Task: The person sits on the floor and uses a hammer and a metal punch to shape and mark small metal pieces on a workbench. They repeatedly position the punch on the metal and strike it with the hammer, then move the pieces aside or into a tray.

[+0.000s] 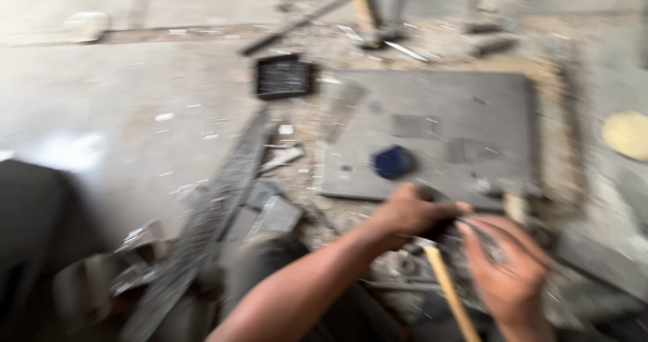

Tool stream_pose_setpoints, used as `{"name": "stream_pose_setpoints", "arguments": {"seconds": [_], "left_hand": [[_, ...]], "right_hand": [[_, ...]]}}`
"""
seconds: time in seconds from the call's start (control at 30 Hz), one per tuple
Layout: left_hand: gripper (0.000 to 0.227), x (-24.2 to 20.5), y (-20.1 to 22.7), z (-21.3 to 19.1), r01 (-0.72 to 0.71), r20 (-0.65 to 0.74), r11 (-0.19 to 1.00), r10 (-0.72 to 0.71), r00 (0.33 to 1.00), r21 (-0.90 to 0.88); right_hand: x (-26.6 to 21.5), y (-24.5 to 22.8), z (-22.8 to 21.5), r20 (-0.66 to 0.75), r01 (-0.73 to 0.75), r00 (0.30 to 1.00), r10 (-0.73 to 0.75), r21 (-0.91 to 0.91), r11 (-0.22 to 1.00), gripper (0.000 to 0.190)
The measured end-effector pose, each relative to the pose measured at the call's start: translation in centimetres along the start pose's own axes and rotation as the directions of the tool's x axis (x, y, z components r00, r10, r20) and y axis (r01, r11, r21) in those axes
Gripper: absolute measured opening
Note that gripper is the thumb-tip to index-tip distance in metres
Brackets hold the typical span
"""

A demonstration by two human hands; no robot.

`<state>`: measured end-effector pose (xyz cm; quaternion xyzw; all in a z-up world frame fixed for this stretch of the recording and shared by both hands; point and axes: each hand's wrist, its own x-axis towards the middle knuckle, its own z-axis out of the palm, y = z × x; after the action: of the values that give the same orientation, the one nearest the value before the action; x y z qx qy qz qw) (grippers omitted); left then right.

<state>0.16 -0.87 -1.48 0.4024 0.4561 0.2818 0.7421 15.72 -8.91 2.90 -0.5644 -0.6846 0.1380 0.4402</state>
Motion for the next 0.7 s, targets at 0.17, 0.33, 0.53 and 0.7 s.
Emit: {"name": "stream_pose_setpoints", "arguments": {"seconds": [0.17,0.33,0.53,0.7], "left_hand": [[0.041,0.0,0.1,-0.8,-0.009,-0.036,0.985,0.015,0.999,0.171],[0.043,0.8,-1.0,-0.9,-0.060,-0.020,0.925,0.073,0.997,0.376],[0.040,1.1,-1.7,-1.2,-0.289,0.023,0.816,0.321,0.947,0.501],[0.036,0.7,-1.4,-1.0,-0.367,0.068,0.699,0.417,0.906,0.614]], "right_hand": [[-2.1,5.3,1.0,0.101,0.036,0.995,-0.017,-0.185,0.982,0.012],[-5.4,12.9,4.1,0.061,-0.024,0.998,0.034,-0.152,0.988,0.009],[-6.7,16.3,5.1,0.037,0.040,0.999,-0.036,-0.101,0.994,0.005],[-4.9,12.6,4.7,0.041,0.049,0.998,-0.049,0.001,0.999,0.007]]}}
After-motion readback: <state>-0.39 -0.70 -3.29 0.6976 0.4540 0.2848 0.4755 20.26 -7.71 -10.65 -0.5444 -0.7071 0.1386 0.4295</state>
